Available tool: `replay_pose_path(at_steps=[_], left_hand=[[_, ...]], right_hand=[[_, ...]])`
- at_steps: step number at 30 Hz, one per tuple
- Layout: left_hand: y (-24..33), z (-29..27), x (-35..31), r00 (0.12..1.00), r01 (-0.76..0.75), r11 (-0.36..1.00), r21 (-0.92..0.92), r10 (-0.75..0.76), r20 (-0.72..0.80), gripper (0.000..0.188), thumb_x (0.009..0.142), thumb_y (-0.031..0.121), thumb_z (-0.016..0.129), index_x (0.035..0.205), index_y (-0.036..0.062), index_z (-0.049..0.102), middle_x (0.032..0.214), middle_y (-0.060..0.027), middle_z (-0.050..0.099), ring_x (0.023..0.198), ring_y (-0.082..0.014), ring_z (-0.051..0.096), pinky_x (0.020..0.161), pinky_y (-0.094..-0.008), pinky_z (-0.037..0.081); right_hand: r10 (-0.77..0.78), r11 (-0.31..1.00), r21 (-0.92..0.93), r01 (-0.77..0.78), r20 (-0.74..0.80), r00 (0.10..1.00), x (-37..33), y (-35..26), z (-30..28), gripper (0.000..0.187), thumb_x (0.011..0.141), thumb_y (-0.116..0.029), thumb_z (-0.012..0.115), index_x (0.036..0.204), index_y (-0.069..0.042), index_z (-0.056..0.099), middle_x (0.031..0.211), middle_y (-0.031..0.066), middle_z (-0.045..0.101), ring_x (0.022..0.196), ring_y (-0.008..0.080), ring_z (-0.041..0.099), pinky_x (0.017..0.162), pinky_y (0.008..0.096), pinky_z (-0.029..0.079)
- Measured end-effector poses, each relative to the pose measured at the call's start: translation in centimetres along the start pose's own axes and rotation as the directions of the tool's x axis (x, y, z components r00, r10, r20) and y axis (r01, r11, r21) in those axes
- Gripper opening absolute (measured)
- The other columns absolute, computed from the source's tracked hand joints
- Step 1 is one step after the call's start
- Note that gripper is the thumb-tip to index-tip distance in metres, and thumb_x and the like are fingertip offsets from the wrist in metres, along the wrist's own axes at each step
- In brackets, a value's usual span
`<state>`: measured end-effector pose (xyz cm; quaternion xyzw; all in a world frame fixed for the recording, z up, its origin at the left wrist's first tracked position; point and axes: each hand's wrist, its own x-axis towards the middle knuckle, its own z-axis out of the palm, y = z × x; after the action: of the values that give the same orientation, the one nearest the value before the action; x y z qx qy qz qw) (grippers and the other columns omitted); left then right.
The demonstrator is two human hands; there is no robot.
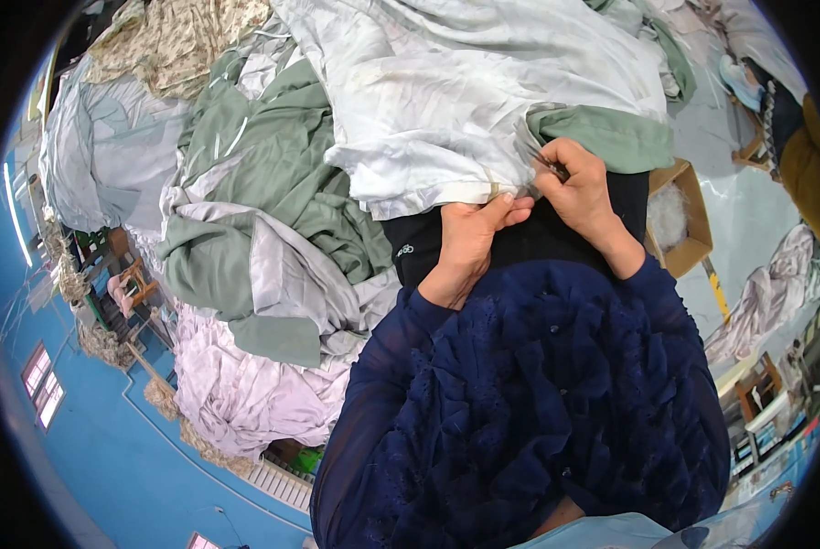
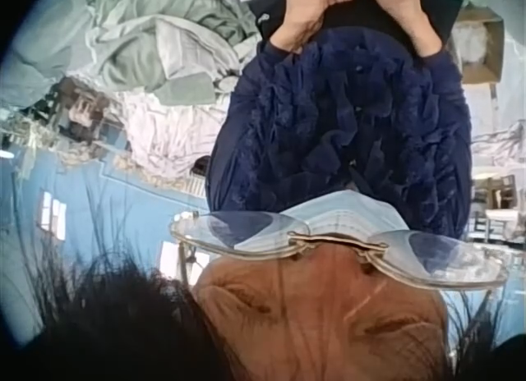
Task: Trim excess threads from fabric pieces using a thread clipper.
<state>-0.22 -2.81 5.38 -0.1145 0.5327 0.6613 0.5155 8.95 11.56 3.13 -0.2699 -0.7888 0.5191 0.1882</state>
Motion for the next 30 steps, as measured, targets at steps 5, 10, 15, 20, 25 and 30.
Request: replay_pose_path(at_steps=[5, 10, 15, 20, 25, 30], left_hand=[[-0.1, -0.2, 0.2, 1.0, 0.018, 0.999, -0.032, -0.018, 0.007, 0.021, 0.092, -0.003, 0.055, 0.111, -0.0102, 0.057, 0.098, -0.0159, 0.065, 0.085, -0.0257, 0.069, 0.071, -0.0304, 0.06], [-0.1, -0.3, 0.1, 0.999, 0.039, 0.996, -0.079, -0.039, 0.0, 0.019, 0.093, -0.001, 0.054, 0.11, -0.0093, 0.057, 0.098, -0.015, 0.065, 0.085, -0.0266, 0.069, 0.07, -0.0312, 0.06], [0.1, -0.2, -0.1, 0.999, 0.036, 0.998, -0.045, -0.037, -0.012, 0.017, 0.094, 0.001, 0.054, 0.107, -0.0088, 0.057, 0.095, -0.0142, 0.065, 0.086, -0.0276, 0.069, 0.071, -0.0326, 0.06], [0.0, -0.8, 0.1, 1.0, 0.024, 0.999, -0.026, -0.024, -0.016, 0.017, 0.094, 0.001, 0.053, 0.107, -0.0084, 0.058, 0.097, -0.0143, 0.065, 0.085, -0.0264, 0.069, 0.071, -0.0321, 0.059], [0.0, -0.3, 0.2, 1.0, 0.012, 1.0, -0.013, -0.012, 0.011, 0.019, 0.094, 0.002, 0.054, 0.109, -0.0082, 0.059, 0.099, -0.0142, 0.066, 0.084, -0.0237, 0.068, 0.071, -0.0311, 0.059], [-0.5, -0.6, 0.4, 0.998, -0.007, 1.0, -0.025, 0.009, 0.06, 0.021, 0.093, 0.002, 0.055, 0.111, -0.0082, 0.059, 0.101, -0.0136, 0.067, 0.082, -0.0207, 0.068, 0.071, -0.0304, 0.059]], right_hand=[[0.445, 0.649, 0.512, -0.562, 0.344, 0.827, 0.7, -0.9, -0.4, 0.01, 0.092, -0.012, 0.057, 0.087, -0.003, 0.059, 0.061, -0.0038, 0.049, 0.05, 0.004, 0.044, 0.047, 0.019, 0.034], [0.341, 0.726, 0.477, -0.495, 0.375, 0.862, 0.4, 0.1, 0.1, 0.011, 0.094, -0.015, 0.057, 0.09, -0.005, 0.054, 0.062, -0.0013, 0.051, 0.052, 0.0042, 0.048, 0.047, 0.0202, 0.033], [-0.101, 0.993, -0.042, 0.114, 0.235, 0.967, 0.2, 1.8, -1.0, 0.009, 0.087, -0.004, 0.057, 0.093, -0.004, 0.05, 0.064, 0.0081, 0.049, 0.058, 0.0148, 0.053, 0.053, 0.0327, 0.04], [-0.018, 0.994, -0.103, 0.036, 0.164, 0.986, -0.2, 3.1, -2.3, 0.006, 0.088, -0.004, 0.058, 0.092, -0.003, 0.054, 0.065, 0.0066, 0.048, 0.056, 0.0136, 0.046, 0.054, 0.0286, 0.039], [0.187, 0.915, 0.268, -0.3, 0.379, 0.907, 0.0, -0.4, -1.9, 0.018, 0.082, -0.003, 0.069, 0.099, -0.002, 0.062, 0.068, -0.0024, 0.047, 0.061, 0.0048, 0.041, 0.055, 0.0216, 0.034], [-0.076, 0.985, 0.17, 0.031, 0.27, 0.96, 0.2, -0.2, -0.3, 0.019, 0.074, -0.003, 0.072, 0.087, 0.0, 0.059, 0.076, 0.006, 0.053, 0.065, 0.0176, 0.052, 0.057, 0.0296, 0.041]])
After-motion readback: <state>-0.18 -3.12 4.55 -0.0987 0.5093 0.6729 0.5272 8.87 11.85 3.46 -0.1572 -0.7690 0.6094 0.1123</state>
